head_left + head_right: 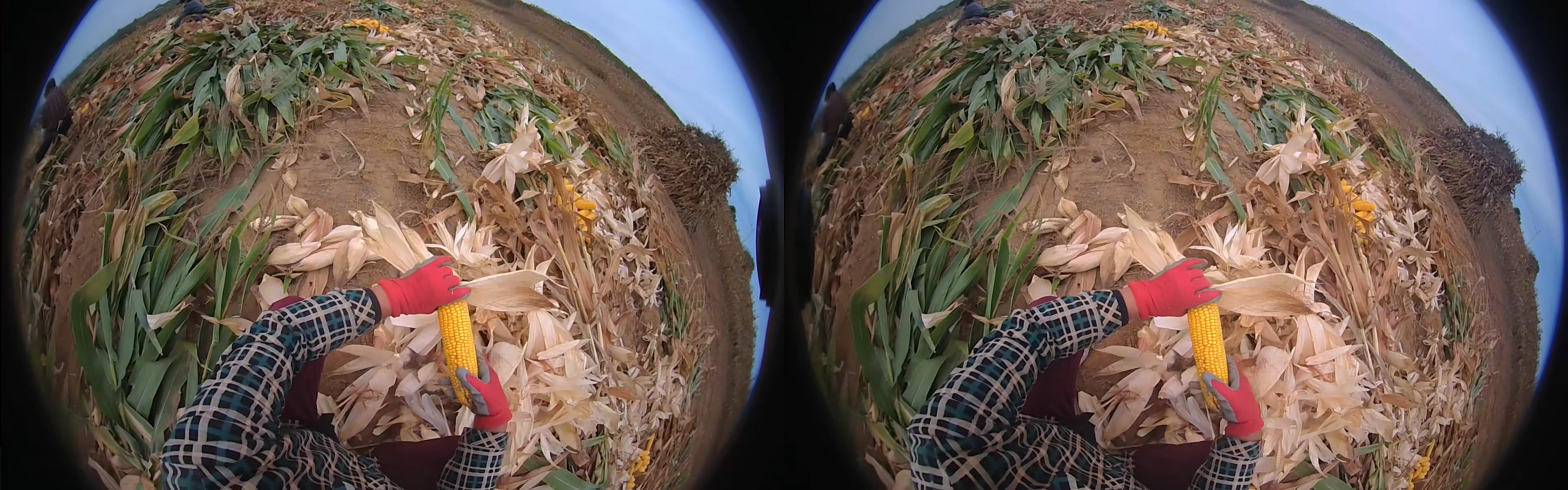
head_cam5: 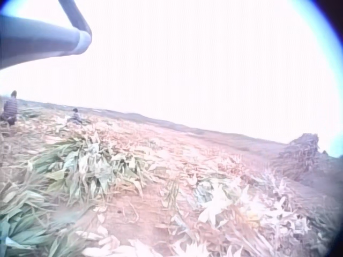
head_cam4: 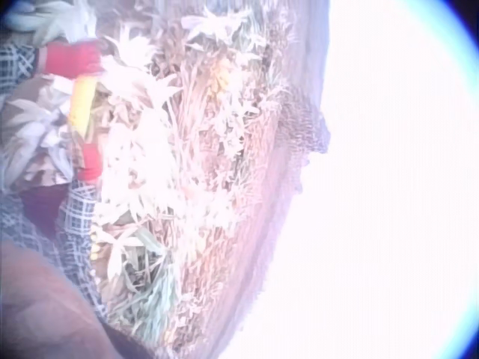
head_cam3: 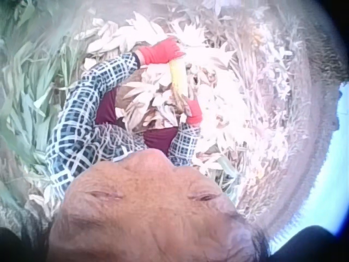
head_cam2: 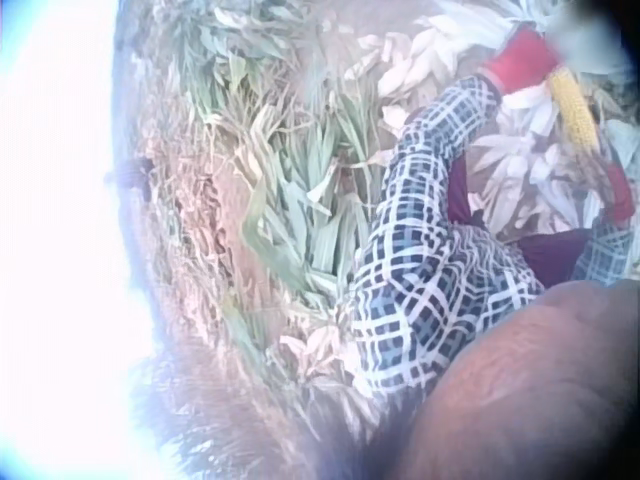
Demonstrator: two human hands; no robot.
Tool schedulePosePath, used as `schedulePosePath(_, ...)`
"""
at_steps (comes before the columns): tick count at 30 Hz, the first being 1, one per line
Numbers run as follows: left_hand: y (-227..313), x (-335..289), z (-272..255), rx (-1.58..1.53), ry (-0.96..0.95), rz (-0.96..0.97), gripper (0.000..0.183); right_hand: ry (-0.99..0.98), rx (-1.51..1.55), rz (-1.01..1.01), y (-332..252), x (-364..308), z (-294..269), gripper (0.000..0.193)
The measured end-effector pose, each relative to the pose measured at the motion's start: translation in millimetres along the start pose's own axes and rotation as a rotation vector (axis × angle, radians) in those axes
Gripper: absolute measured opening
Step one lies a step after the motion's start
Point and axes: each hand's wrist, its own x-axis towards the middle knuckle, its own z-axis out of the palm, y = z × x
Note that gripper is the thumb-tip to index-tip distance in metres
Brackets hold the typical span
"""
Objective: The person sits on the ground in a cornfield and shucks multiple corn cobs by hand, removing the husks and silk. The shucked cobs are placed in a pile nearby.
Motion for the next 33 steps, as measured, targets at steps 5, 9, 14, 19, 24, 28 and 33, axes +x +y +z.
schedulePosePath(5,0,-6,16,0.051,-0.092,-0.084,0.024,0.015,0.072,0.123,11,3,45,0.043)
schedulePosePath(9,-7,6,16,0.088,-0.095,-0.285,0.026,0.037,0.29,0.169,-2,5,49,0.039)
schedulePosePath(14,-22,14,6,0.127,-0.074,-0.434,0.032,-0.023,0.422,0.116,-14,7,55,0.05)
schedulePosePath(19,-28,15,-7,0.131,-0.13,-0.488,0.036,-0.123,0.49,0.144,-16,8,50,0.052)
schedulePosePath(24,-65,-3,-10,0.398,-0.252,-0.823,0.077,-0.03,0.286,0.169,-15,-4,47,0.042)
schedulePosePath(28,-53,4,-1,0.198,-0.138,-0.881,0.091,0.217,0.381,0.157,-2,13,10,0.039)
schedulePosePath(33,-1,0,24,-0.562,-0.195,-0.86,0.074,0.508,0.432,-0.003,-2,50,7,0.036)
